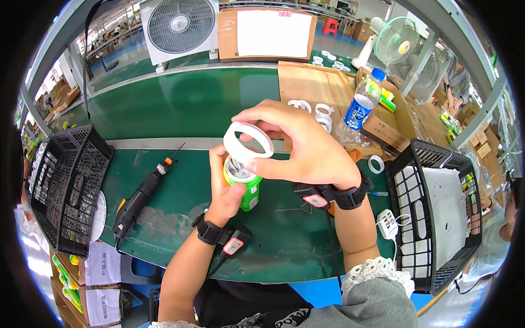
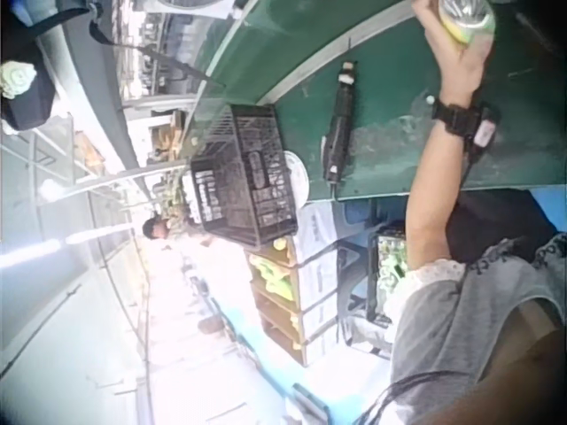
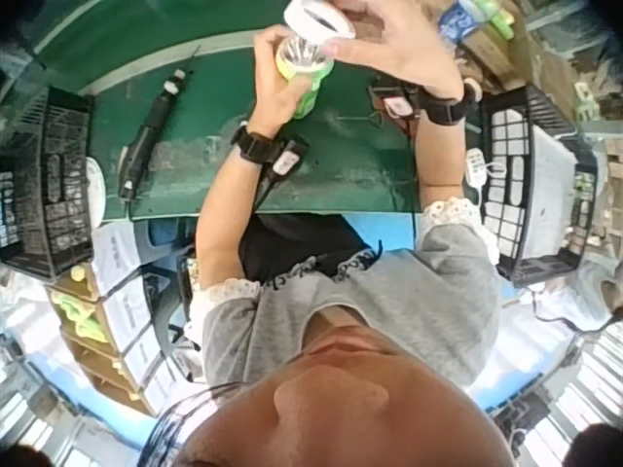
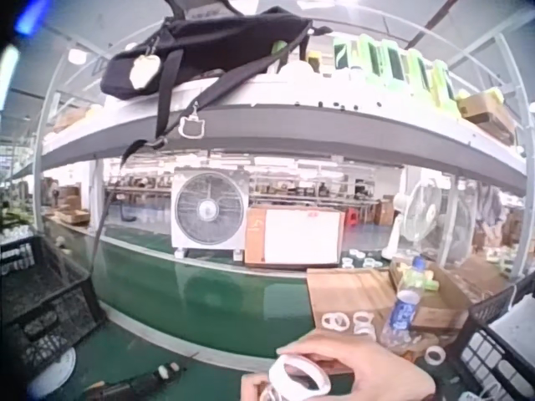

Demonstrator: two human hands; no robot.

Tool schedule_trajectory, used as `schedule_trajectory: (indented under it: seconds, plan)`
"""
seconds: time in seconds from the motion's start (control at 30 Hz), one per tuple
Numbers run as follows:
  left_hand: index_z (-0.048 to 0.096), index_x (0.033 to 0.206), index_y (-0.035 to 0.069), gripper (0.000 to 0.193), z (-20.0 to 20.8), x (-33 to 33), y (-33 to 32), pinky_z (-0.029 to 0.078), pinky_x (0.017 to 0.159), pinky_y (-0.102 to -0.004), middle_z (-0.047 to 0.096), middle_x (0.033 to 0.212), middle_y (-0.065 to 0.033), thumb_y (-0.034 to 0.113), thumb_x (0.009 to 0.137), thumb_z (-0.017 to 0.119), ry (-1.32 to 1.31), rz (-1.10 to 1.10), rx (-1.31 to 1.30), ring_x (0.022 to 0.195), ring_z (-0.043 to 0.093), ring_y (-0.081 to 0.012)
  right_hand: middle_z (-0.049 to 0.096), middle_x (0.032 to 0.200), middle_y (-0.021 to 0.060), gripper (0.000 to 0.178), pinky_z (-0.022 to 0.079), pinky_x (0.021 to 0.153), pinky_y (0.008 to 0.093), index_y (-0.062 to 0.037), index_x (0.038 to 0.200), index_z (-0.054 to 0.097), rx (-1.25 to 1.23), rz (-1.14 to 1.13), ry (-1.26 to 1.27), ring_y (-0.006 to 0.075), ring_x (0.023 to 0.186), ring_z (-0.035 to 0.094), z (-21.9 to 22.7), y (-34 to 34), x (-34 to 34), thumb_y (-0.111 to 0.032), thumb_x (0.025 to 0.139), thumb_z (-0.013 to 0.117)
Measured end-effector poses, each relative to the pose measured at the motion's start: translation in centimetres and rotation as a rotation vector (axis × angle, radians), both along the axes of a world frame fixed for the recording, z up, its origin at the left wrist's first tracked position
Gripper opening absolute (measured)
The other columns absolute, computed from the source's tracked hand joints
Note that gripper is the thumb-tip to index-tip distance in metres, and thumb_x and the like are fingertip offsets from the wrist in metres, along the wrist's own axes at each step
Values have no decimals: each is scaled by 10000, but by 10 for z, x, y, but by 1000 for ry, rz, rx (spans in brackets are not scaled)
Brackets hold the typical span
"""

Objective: Assemble flashlights by inserting internal components and attaching lenses.

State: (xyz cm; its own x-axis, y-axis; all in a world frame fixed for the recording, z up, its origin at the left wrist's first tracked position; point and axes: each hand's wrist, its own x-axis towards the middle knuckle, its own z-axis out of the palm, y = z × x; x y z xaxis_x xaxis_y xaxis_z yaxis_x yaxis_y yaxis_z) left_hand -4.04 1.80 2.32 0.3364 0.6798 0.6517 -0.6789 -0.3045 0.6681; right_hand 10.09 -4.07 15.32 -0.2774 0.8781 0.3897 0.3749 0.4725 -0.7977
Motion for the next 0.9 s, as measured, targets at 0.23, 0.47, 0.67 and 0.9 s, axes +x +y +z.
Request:
schedule_trajectory:
  seconds: [0.23,0.47,0.67,0.9]
  plan:
    - [493,1069,20,581,19,-4,-5,476,794,-286,629,925,-71,140,598,812,361,-25,2,861,608,-129,558,1058,91,615,424,881,317,-40,1209,526,174,-91,-266,203,989,555,-1,9,12,-188,631,675]
    - [535,1042,15,546,21,-6,-7,504,757,-292,656,897,-73,165,586,797,429,105,122,813,645,-165,558,1015,99,607,449,809,312,-52,1123,589,193,127,-434,237,927,560,-2,9,1,-200,545,696]
    - [540,1036,25,591,18,-1,-6,517,747,-315,663,903,-97,174,534,814,422,199,188,835,663,-233,580,1024,100,579,460,810,312,-53,1103,588,132,146,-507,250,891,584,0,8,7,-173,549,708]
    - [536,1050,27,586,19,1,-6,516,747,-320,658,920,-106,181,553,805,368,190,175,841,663,-245,600,957,93,577,462,744,304,-49,1054,614,196,71,-478,243,841,586,-1,9,3,-216,516,735]
